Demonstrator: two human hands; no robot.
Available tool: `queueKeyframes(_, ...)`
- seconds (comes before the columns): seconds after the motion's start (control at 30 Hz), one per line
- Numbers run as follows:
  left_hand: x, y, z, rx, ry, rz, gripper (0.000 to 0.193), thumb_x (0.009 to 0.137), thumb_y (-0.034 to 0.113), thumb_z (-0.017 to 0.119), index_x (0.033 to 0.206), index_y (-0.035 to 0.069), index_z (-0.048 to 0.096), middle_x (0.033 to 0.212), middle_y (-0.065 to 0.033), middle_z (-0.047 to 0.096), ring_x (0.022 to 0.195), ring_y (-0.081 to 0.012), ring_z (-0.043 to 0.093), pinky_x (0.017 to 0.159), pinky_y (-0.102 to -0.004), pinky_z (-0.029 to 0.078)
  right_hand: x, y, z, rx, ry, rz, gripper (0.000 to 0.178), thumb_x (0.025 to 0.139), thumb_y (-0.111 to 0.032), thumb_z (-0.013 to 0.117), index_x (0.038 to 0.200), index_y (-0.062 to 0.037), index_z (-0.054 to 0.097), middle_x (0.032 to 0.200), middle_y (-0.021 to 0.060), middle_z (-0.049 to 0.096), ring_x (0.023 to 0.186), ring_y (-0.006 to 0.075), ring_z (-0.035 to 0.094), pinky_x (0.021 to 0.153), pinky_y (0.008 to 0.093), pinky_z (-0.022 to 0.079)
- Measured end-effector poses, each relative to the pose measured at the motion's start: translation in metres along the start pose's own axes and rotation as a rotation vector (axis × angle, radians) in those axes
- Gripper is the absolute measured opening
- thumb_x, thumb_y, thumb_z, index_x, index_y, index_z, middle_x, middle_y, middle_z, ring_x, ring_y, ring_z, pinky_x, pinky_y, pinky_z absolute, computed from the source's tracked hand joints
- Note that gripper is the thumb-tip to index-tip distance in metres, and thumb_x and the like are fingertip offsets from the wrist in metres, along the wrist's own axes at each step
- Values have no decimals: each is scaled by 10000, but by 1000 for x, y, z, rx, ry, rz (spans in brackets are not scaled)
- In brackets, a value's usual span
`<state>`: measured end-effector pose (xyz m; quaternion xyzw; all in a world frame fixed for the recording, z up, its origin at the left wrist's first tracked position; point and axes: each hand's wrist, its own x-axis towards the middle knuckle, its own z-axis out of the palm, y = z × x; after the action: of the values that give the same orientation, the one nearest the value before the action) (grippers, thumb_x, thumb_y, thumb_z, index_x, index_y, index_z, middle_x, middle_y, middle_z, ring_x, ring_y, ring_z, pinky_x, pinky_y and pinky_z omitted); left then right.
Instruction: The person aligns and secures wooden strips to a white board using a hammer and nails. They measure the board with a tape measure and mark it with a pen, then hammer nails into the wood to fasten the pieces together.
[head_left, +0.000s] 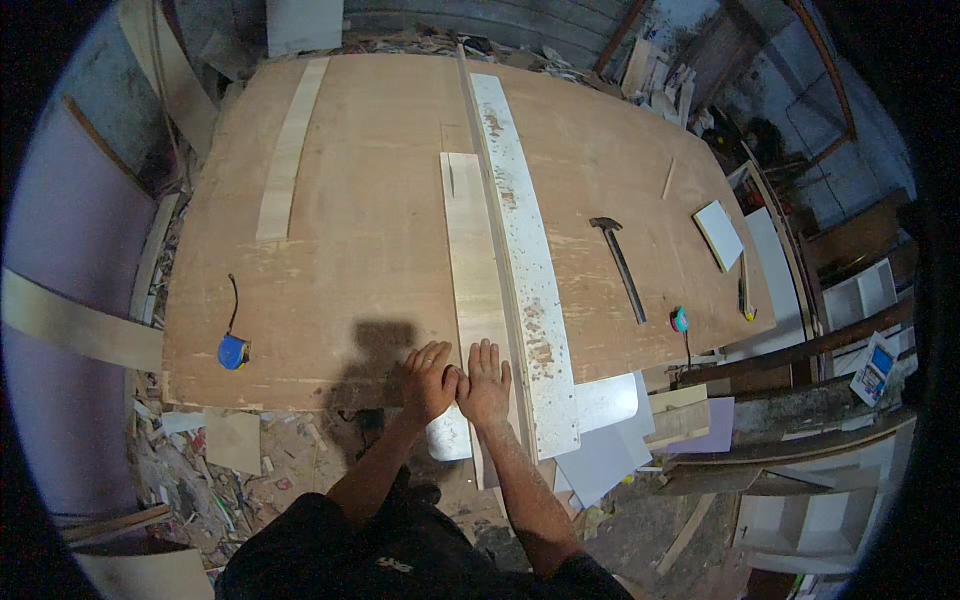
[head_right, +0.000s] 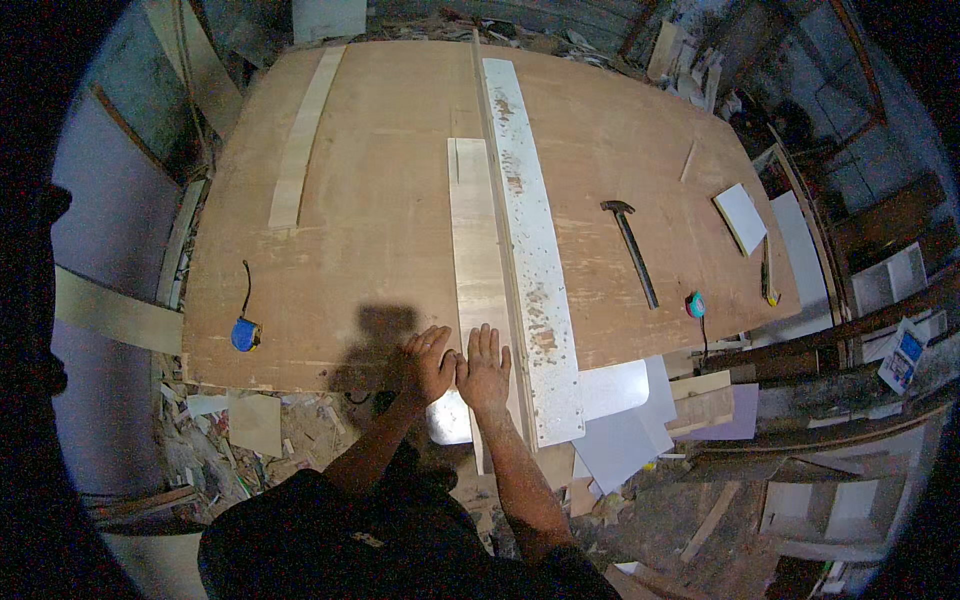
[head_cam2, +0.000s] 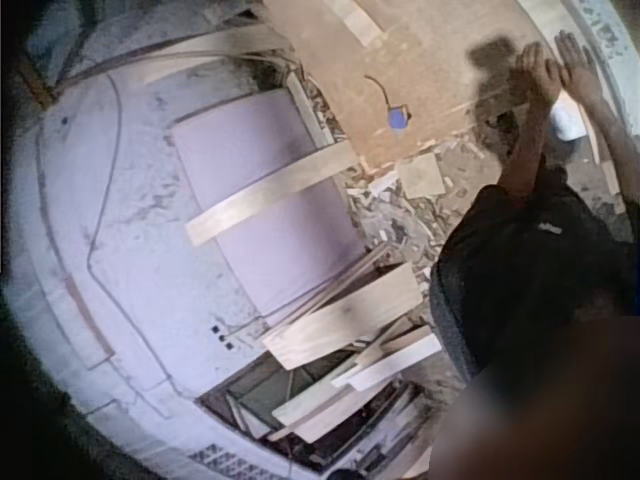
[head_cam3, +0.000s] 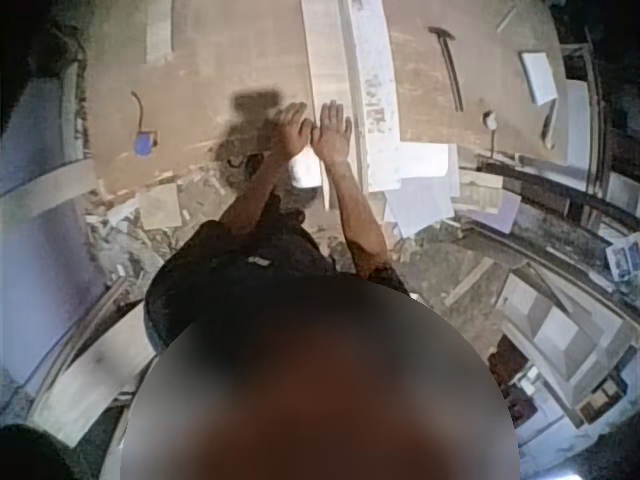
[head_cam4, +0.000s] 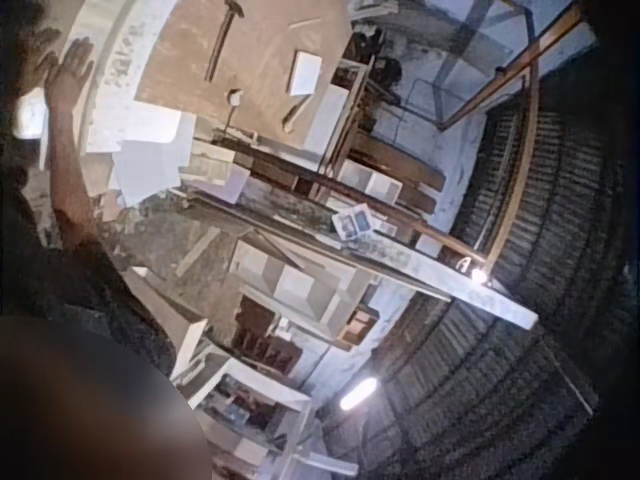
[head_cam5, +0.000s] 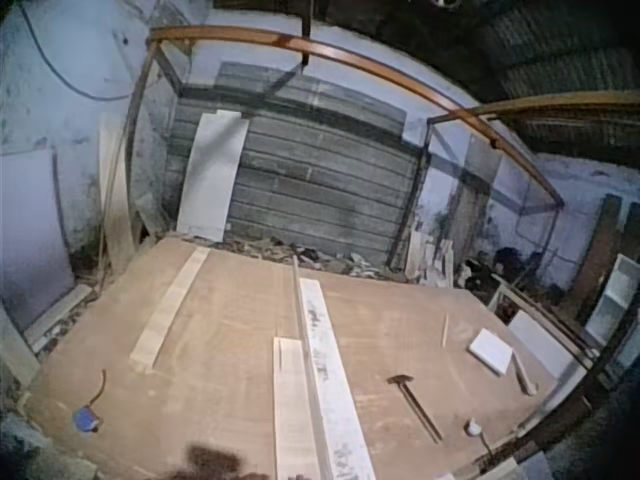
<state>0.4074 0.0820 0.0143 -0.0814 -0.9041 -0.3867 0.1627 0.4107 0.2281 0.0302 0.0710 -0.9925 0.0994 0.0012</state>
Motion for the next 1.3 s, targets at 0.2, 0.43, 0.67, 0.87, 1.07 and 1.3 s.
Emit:
queueKeyframes(0.2,5,1,-4,-32,-55,20,450,936,147,580,1357,-13,603,1344,-207,639,1287,-393,574,1149,-543,353,36,-2,1,30,30,-23,661,1047,-383,472,1597,-36,355,1679,175,308,1569,313,258,1258,527,183)
queueKeyframes(0.43,4,8,-3,-44,-68,3,568,865,122,621,1394,-73,547,1342,-260,609,1284,-395,542,1141,-538,334,82,-5,2,76,-3,-6,677,1040,-386,470,1602,-34,331,1700,171,256,1580,334,214,1261,537,172)
queueKeyframes(0.67,-2,3,-9,-233,-243,78,620,751,273,813,1251,-26,600,1318,-249,593,1214,-417,557,1088,-551,378,131,-11,2,-9,-11,-3,682,1035,-370,462,1607,-27,320,1696,174,265,1579,332,215,1264,533,170)
queueKeyframes(0.87,-16,3,-3,-69,-310,255,909,770,592,802,1383,-34,559,1559,-347,378,1407,-464,447,1142,-619,329,158,-8,12,21,38,-41,672,1051,-389,438,1603,-23,321,1696,184,257,1580,341,207,1262,543,170)
queueKeyframes(1.07,-15,-2,9,83,-405,194,951,758,612,801,1444,8,539,1624,-310,323,1469,-422,406,1185,-582,296,164,-7,-21,107,-82,-72,668,1051,-408,448,1563,13,365,1658,241,305,1540,417,282,1230,568,258)
queueKeyframes(1.3,-8,8,-3,169,-545,120,1024,856,717,671,1566,34,390,1701,-242,157,1547,-376,271,1280,-544,155,35,62,-106,-397,-460,-501,747,952,-413,650,1538,-17,410,1665,188,313,1571,318,248,1257,553,231)
